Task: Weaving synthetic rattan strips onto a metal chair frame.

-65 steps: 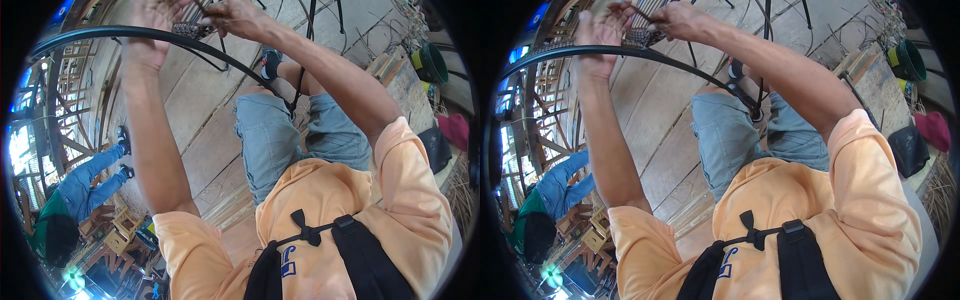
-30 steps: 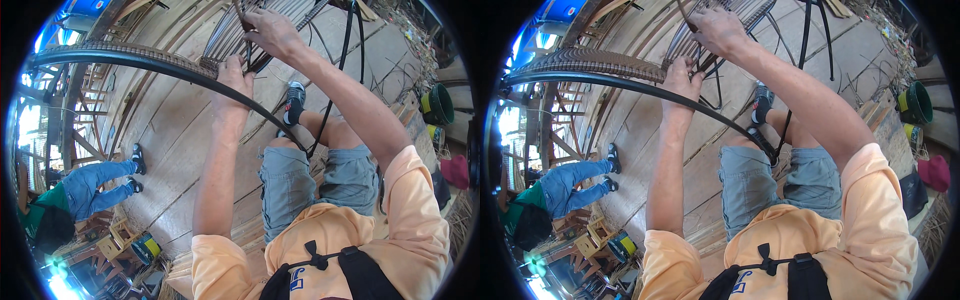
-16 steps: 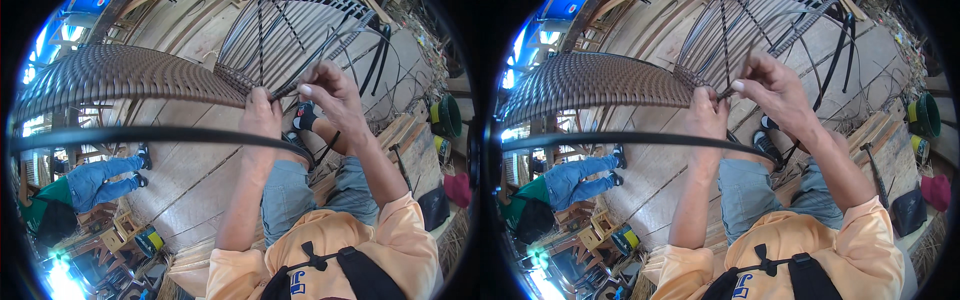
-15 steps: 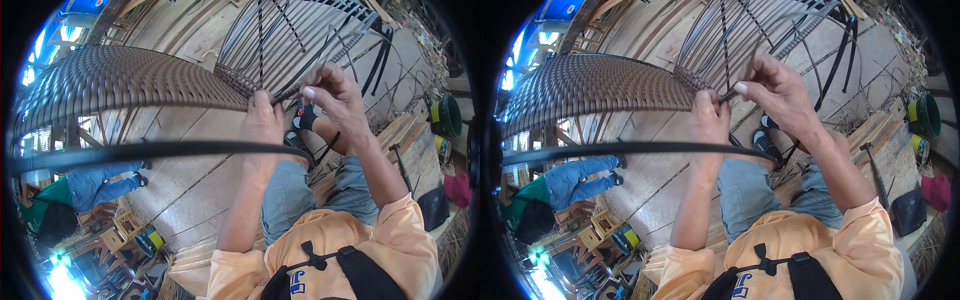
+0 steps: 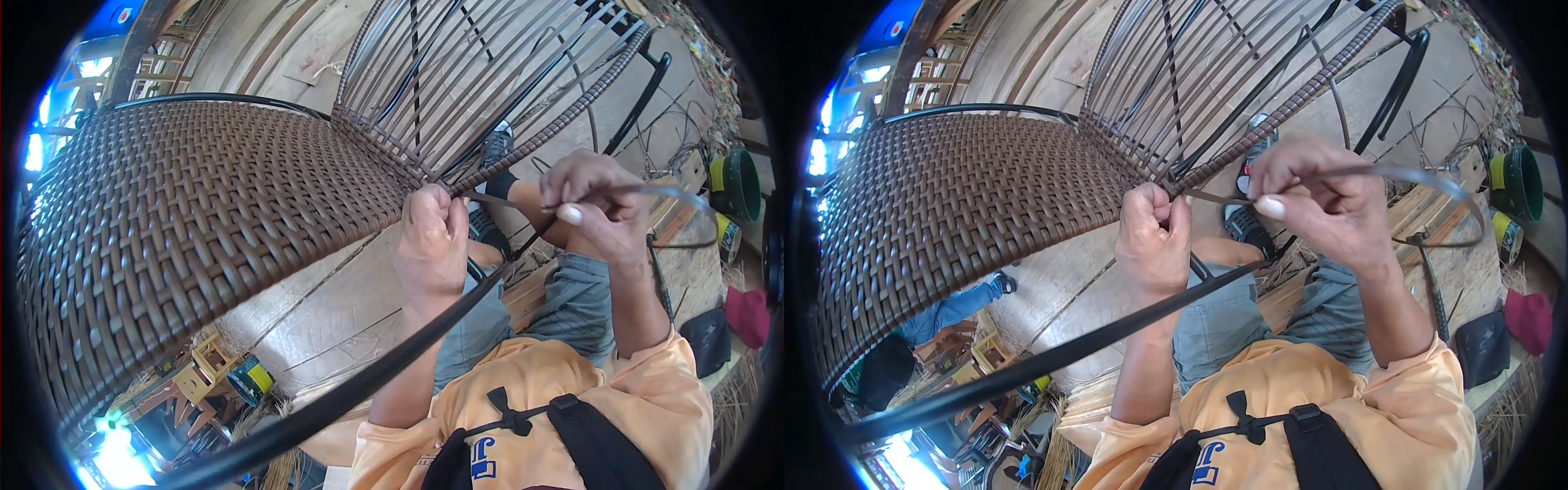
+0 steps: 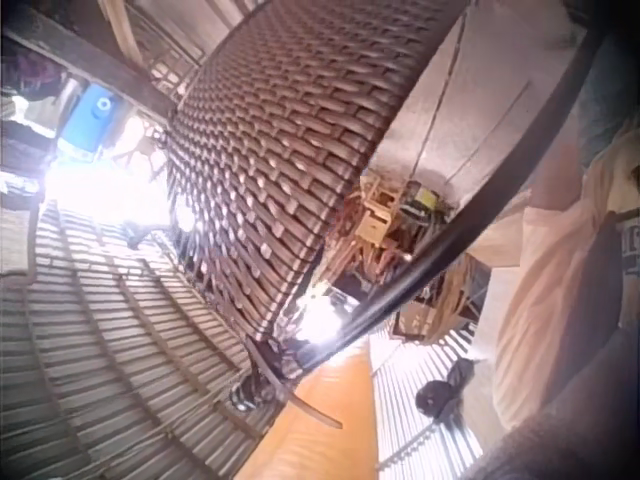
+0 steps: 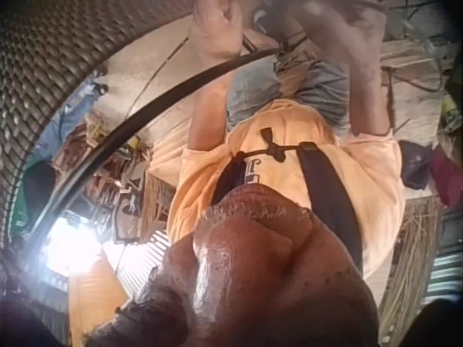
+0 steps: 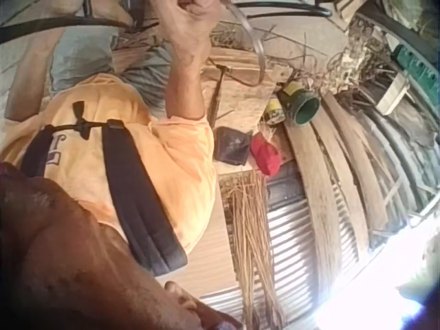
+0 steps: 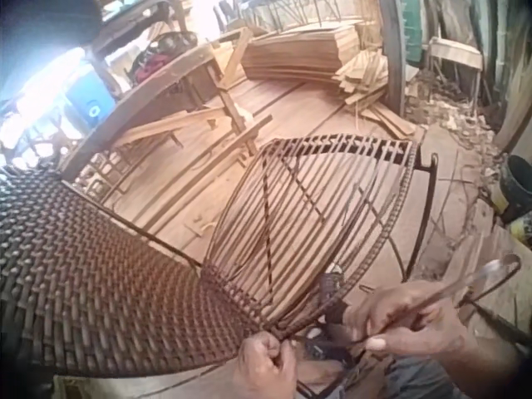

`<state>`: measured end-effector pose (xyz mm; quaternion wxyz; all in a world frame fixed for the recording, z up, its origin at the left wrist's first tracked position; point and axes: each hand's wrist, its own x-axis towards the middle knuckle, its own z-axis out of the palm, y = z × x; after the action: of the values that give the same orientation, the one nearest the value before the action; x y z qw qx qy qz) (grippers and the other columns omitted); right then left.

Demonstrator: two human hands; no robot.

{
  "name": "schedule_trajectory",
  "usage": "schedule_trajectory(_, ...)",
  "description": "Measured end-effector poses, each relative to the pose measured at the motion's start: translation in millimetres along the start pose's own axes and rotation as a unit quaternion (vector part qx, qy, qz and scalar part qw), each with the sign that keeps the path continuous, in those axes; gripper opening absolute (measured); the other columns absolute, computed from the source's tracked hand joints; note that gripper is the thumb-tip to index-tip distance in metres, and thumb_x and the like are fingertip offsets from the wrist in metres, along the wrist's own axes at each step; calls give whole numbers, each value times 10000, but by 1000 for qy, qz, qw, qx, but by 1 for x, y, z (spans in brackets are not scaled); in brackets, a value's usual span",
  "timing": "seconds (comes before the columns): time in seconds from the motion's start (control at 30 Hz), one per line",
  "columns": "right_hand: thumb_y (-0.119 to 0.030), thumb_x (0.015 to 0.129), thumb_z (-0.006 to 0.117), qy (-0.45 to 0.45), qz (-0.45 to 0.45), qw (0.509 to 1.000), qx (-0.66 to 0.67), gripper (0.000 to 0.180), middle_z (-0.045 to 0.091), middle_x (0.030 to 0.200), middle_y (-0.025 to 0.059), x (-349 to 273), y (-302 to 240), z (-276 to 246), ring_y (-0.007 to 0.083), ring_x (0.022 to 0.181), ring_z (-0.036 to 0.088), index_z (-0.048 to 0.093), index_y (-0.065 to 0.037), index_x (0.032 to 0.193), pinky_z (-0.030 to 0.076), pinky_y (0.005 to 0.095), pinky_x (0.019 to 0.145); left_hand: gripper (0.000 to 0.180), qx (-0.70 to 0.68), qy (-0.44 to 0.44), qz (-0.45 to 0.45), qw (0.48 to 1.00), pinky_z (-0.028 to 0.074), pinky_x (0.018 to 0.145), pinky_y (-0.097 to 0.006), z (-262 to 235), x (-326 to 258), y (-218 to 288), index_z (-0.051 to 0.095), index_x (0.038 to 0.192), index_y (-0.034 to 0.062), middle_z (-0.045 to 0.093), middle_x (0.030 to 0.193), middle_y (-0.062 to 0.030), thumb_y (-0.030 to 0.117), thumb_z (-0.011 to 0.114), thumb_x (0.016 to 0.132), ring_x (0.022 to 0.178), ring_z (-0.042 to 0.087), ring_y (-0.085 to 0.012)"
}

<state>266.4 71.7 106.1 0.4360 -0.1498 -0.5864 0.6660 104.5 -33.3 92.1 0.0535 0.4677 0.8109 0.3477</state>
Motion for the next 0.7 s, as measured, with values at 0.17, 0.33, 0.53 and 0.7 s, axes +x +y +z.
schedule_trajectory(0.17, -26, 720, 698, 25, -33, 999, 5, 136, 573, 735, 107, 8, 0, -3, 195, 717, 581, 577, 20, 762, 455, 283, 620, 229, 8, -20, 2, 1000, 445, 571, -327, -1, -7, 6, 484, 810, 58, 519, 684, -73, 101, 700, 749, 583, 527, -220)
schedule_trajectory(0.33, -16, 706, 700, -4, -69, 993, -98, 140, 575, 721, 109, 28, -1, -6, 218, 691, 588, 584, 20, 775, 458, 290, 602, 254, -4, -18, 13, 1000, 445, 560, -324, 1, -8, 5, 481, 794, 66, 523, 678, -61, 93, 726, 736, 579, 527, -207)
schedule_trajectory(0.53, -39, 702, 692, -11, -135, 968, -211, 140, 581, 709, 120, 44, 0, -7, 234, 649, 578, 589, 24, 771, 466, 308, 592, 263, -32, -4, 21, 999, 440, 546, -302, 3, -8, 3, 473, 779, 60, 521, 671, -60, 40, 729, 722, 552, 511, -188)
schedule_trajectory(0.7, -90, 705, 689, -144, -146, 967, -153, 129, 579, 667, 102, 44, -11, -10, 218, 594, 573, 598, -4, 737, 473, 329, 543, 248, -31, -12, -1, 999, 442, 540, -291, 3, -10, 2, 472, 770, 57, 517, 662, -65, 16, 712, 729, 552, 512, -177)
